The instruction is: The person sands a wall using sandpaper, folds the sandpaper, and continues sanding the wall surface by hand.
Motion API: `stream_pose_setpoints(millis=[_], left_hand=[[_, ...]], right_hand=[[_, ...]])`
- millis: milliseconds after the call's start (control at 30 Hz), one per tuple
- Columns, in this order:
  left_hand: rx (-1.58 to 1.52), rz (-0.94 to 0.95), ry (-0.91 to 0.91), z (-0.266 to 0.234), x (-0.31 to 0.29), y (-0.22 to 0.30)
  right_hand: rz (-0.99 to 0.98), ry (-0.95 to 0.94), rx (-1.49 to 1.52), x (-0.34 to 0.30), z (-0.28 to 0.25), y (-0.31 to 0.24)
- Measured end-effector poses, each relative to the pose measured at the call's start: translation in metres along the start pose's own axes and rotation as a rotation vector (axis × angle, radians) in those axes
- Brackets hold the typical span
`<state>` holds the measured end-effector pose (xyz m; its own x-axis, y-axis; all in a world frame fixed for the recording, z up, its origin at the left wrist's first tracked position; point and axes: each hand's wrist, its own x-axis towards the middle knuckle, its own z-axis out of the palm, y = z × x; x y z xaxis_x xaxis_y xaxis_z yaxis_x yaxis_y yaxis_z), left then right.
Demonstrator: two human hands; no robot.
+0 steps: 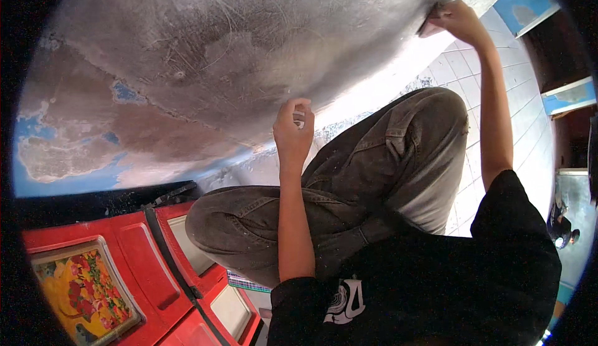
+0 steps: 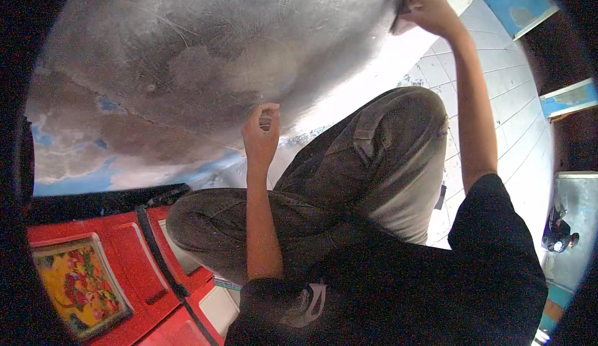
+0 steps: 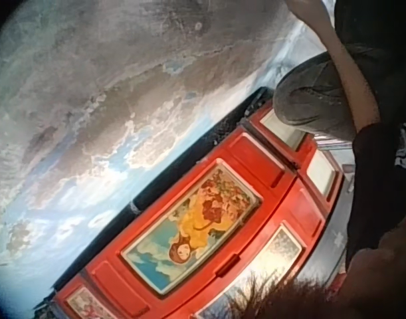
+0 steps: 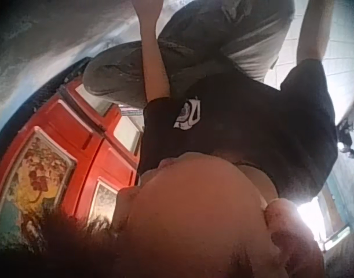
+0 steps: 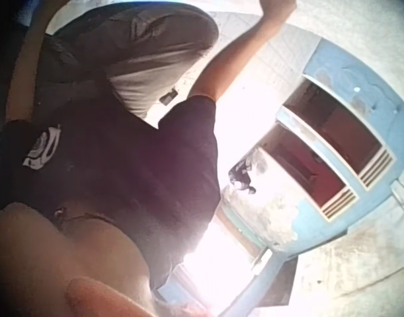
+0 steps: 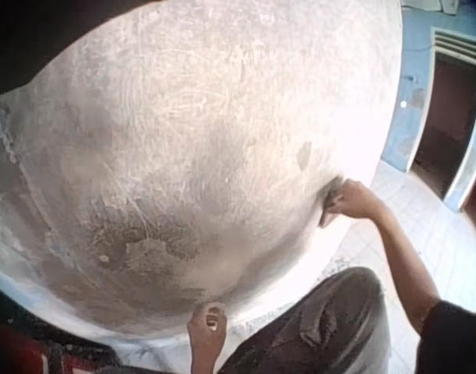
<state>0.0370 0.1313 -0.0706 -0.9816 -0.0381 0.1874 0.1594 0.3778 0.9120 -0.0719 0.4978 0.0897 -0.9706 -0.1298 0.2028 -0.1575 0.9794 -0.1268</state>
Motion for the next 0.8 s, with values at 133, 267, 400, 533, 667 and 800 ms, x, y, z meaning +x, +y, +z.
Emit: stream_pose_setpoints(millis=[133, 267, 400, 533, 667, 800], left_hand=[[-0.052, 0.017, -0.021, 0.016, 0.002, 0.003], [-0.027, 0.019, -0.052, 0.019, 0.006, 0.004], [0.006, -0.003, -0.095, -0.002, -0.001, 0.004], [0.030, -0.004, -0.177, 0.003, -0.002, 0.013], [-0.072, 0.026, -0.148, 0.002, -0.004, 0.021], [-0.367, 0.176, -0.139, 0.023, -0.002, 0.092]], right_hand=[[0.148, 0.125, -0.125, -0.005, -0.017, 0.064], [0.200, 0.104, -0.121, -0.007, -0.017, 0.064], [-0.061, 0.119, -0.006, -0.016, 0.000, -0.060], [-0.135, 0.217, 0.111, -0.025, -0.008, -0.063], [0.141, 0.267, -0.097, -0.013, 0.006, 0.030], [0.324, 0.378, -0.115, -0.028, -0.003, 0.074]])
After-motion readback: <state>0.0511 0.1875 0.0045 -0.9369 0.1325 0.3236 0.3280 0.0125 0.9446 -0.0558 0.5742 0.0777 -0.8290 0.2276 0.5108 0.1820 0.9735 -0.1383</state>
